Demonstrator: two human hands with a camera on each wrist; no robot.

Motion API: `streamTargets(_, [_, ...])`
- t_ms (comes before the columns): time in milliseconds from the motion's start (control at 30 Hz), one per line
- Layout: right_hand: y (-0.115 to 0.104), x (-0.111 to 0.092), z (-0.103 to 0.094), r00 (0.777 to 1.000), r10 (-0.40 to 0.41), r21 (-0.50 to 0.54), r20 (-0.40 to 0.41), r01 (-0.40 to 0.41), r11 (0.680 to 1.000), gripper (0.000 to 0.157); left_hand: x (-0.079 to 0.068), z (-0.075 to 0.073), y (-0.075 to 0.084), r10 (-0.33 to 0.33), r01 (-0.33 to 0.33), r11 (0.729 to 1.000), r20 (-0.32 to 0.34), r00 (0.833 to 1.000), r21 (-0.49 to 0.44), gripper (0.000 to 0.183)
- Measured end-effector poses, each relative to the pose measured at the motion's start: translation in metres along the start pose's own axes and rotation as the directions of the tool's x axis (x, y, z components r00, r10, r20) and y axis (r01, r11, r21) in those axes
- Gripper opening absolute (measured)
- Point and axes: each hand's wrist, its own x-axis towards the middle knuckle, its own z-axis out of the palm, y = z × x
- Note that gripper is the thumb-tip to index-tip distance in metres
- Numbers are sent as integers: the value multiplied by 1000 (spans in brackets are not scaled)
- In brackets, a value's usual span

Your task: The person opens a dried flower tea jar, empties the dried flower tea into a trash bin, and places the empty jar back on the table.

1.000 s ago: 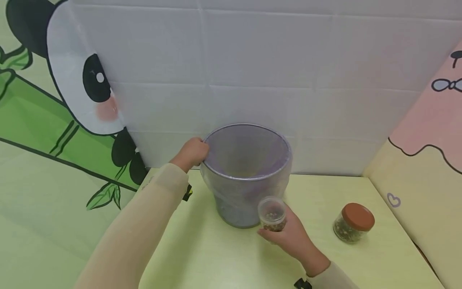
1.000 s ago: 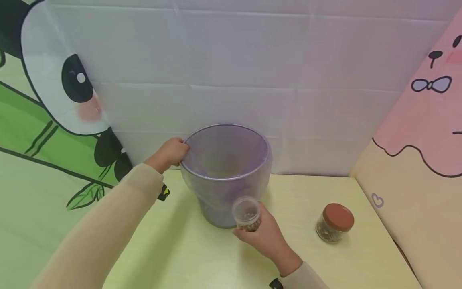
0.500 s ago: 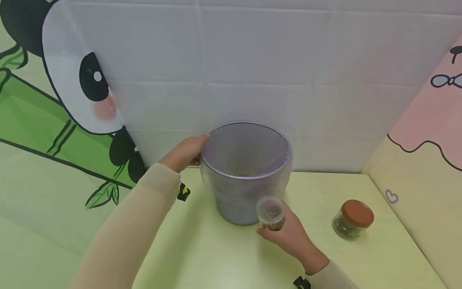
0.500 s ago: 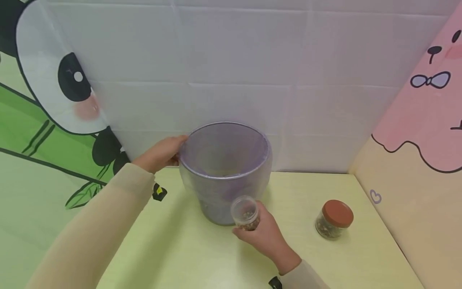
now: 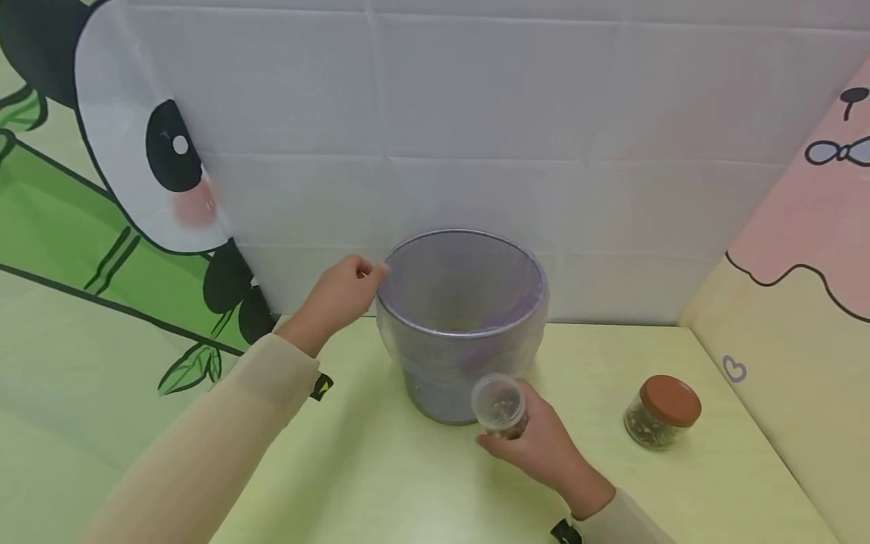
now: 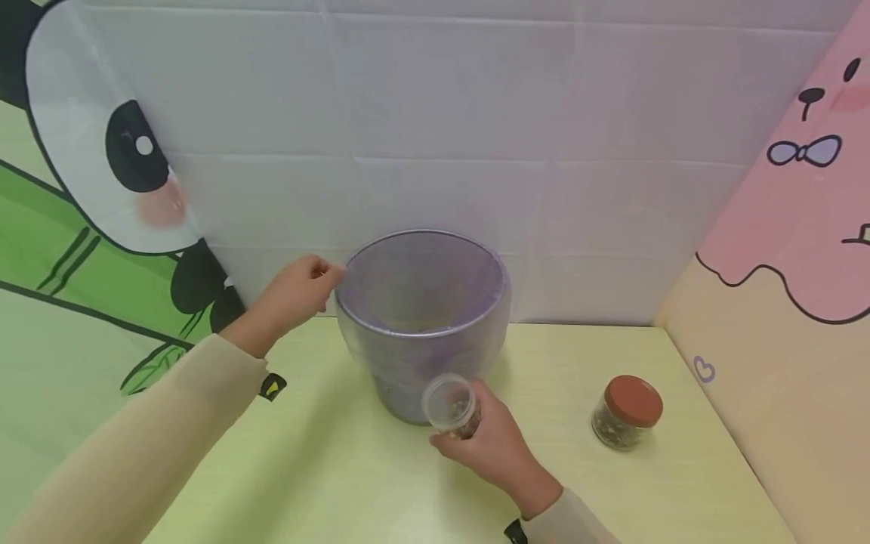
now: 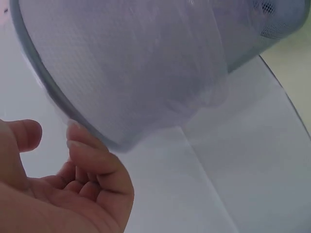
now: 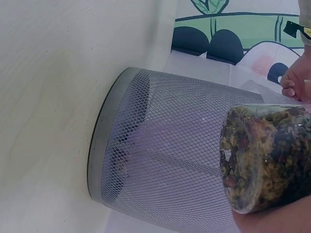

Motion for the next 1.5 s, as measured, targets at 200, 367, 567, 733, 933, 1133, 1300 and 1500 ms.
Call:
streamTargets(200, [-3, -1, 0, 1000, -8, -12, 19, 8, 1000, 74, -35, 17, 11, 225, -220, 970, -45, 973, 109, 37])
streamTargets(367, [-8, -3, 0, 999, -27, -14, 21, 27, 1000, 72, -69, 38, 5, 458, -425, 861, -60, 887, 281, 31])
streamTargets(567, [-15, -4, 0, 994, -91, -30, 56, 93, 995, 73, -99, 61, -8, 609, -556, 743, -31, 793, 374, 31])
streamTargets(733, [-21, -4, 0, 993, -105, -78, 50, 109, 991, 74, -114, 79, -10, 694, -643, 681, -27, 720, 349, 36])
streamTargets(933, [-32, -5, 1, 998, -53, -151, 44, 59, 987, 69, -126, 99, -6, 748, -701, 653, -101, 656, 288, 49])
streamTargets(1133, [-44, -8, 5, 997, -63, -264, 53, 75, 962, 59, -135, 112, -2, 737, -692, 670, -130, 663, 270, 54])
streamTargets(1300, [-51, -10, 8, 993, -88, -308, 75, 107, 945, 52, -140, 122, -2, 741, -692, 666, -143, 656, 279, 57])
streamTargets(1500, [-57, -10, 11, 987, -109, -355, 120, 145, 924, 48, -141, 131, -5, 737, -693, 674, -173, 653, 257, 54])
